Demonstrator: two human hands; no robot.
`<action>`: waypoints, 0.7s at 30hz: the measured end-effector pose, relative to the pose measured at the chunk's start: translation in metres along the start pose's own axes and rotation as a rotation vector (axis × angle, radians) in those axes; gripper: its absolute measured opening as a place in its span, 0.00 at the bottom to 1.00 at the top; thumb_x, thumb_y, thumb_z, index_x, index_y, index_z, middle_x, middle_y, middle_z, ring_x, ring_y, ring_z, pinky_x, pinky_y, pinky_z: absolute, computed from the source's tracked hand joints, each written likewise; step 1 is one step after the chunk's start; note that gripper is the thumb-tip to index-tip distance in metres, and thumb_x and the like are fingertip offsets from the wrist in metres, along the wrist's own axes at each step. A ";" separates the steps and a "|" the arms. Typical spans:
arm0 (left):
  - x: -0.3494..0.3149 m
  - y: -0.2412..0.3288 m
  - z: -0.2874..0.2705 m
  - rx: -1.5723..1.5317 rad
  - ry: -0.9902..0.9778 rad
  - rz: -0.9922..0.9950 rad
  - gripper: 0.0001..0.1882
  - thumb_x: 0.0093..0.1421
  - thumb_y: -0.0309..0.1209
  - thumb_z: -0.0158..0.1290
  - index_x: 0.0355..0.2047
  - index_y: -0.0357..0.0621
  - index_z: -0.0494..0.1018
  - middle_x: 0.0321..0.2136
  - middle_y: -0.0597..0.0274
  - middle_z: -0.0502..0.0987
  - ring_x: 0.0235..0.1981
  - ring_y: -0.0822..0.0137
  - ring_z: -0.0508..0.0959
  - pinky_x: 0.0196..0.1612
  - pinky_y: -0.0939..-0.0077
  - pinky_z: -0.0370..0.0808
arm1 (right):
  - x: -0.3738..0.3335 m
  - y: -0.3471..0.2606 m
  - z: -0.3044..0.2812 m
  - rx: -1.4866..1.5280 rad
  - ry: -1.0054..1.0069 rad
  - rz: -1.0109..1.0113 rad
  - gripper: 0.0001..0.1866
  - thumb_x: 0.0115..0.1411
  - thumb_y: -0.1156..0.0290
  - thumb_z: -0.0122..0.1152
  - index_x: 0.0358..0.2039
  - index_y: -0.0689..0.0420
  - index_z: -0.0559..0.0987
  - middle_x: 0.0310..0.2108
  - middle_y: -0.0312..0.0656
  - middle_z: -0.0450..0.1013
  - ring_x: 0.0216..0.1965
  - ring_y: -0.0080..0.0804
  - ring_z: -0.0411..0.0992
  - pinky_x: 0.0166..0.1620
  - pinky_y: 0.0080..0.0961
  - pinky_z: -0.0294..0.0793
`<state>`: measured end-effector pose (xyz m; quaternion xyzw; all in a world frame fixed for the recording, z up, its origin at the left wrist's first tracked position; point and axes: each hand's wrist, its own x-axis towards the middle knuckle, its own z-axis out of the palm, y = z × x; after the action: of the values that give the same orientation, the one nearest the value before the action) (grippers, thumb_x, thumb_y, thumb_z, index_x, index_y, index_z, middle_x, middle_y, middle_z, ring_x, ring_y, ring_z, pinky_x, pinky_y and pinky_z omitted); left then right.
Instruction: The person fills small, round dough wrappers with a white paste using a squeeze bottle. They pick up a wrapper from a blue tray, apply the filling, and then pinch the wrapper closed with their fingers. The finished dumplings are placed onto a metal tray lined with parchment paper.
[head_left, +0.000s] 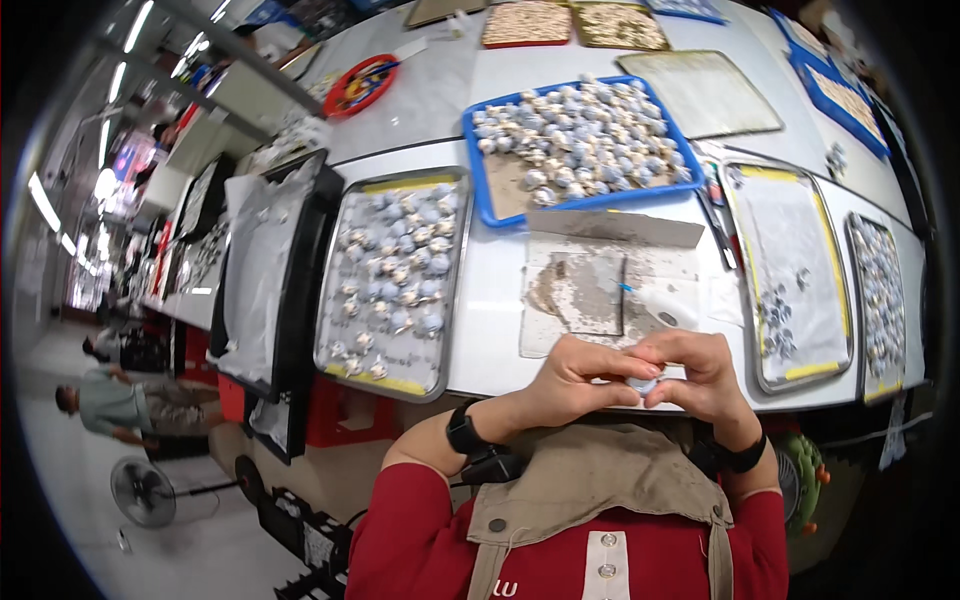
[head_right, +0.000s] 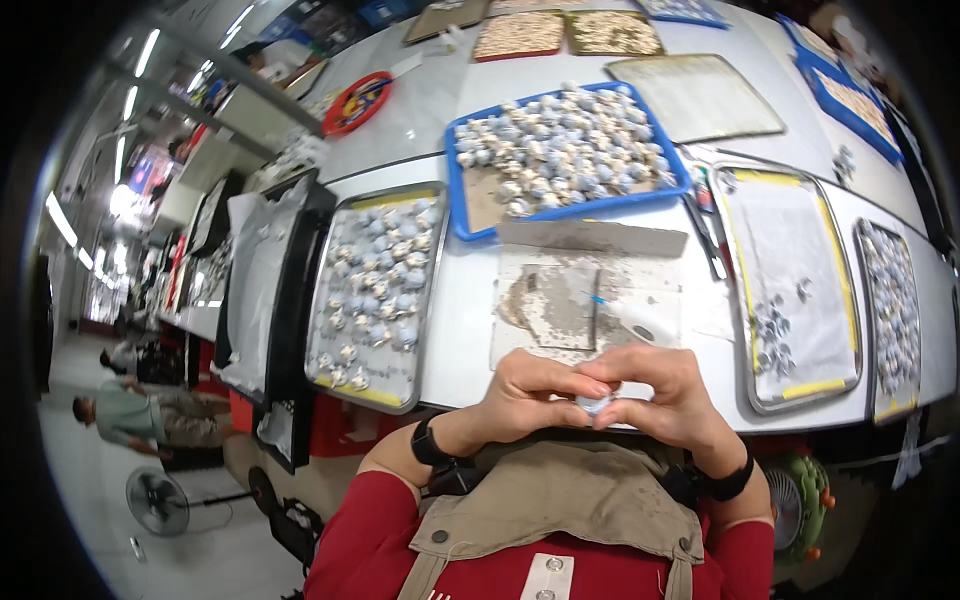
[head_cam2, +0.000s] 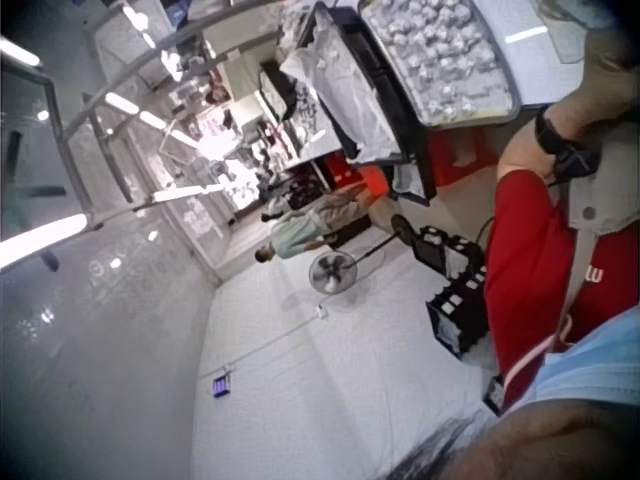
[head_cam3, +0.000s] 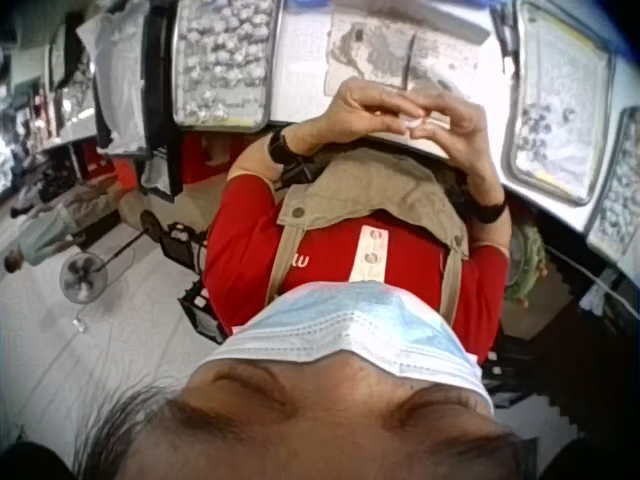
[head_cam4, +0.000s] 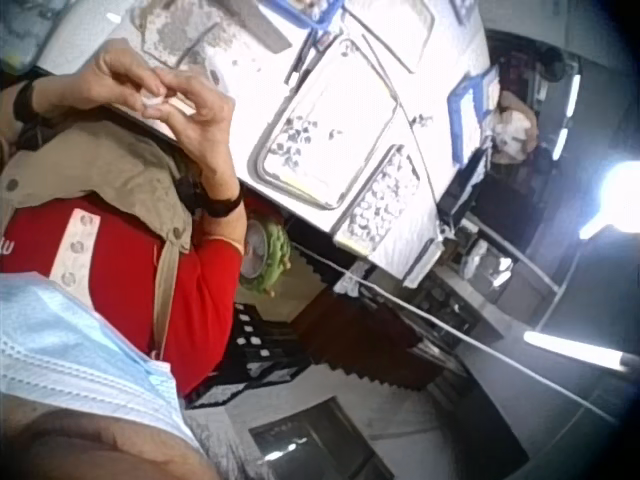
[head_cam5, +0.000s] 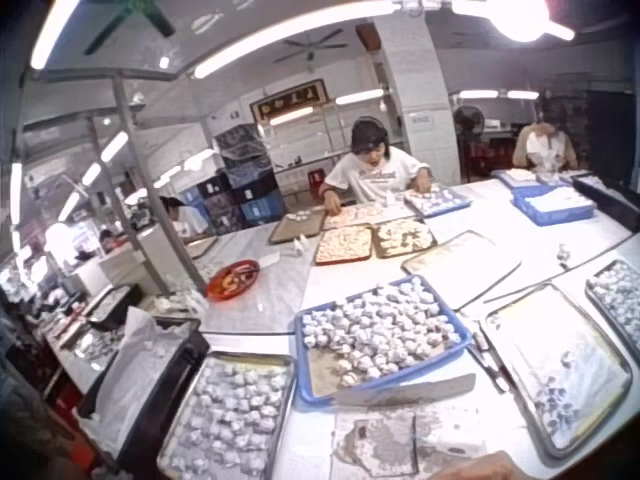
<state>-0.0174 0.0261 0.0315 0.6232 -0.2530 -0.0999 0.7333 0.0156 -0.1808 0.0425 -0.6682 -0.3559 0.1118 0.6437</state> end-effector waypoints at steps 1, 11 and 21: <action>-0.004 0.000 -0.001 -0.056 0.010 -0.079 0.14 0.50 0.21 0.62 0.39 0.36 0.78 0.37 0.53 0.80 0.38 0.69 0.80 0.42 0.80 0.75 | -0.003 0.008 0.004 0.057 0.013 -0.007 0.21 0.43 0.68 0.74 0.39 0.61 0.80 0.36 0.44 0.78 0.36 0.32 0.77 0.39 0.25 0.75; -0.095 0.062 -0.078 1.109 0.271 -0.266 0.12 0.50 0.30 0.60 0.35 0.40 0.77 0.34 0.55 0.80 0.29 0.58 0.80 0.33 0.71 0.77 | 0.013 0.006 0.008 0.086 0.097 0.137 0.22 0.50 0.72 0.68 0.46 0.61 0.76 0.43 0.43 0.76 0.49 0.35 0.71 0.54 0.30 0.67; 0.044 0.003 -0.165 1.392 0.286 -0.013 0.08 0.52 0.24 0.52 0.34 0.43 0.74 0.29 0.52 0.76 0.33 0.51 0.77 0.35 0.61 0.74 | -0.003 0.014 -0.002 -0.061 0.330 0.276 0.08 0.55 0.78 0.60 0.37 0.63 0.79 0.33 0.41 0.77 0.38 0.26 0.73 0.44 0.22 0.70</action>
<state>0.1014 0.1484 0.0292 0.9555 -0.1554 0.1634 0.1903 0.0192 -0.1826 0.0287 -0.7389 -0.1538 0.0772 0.6515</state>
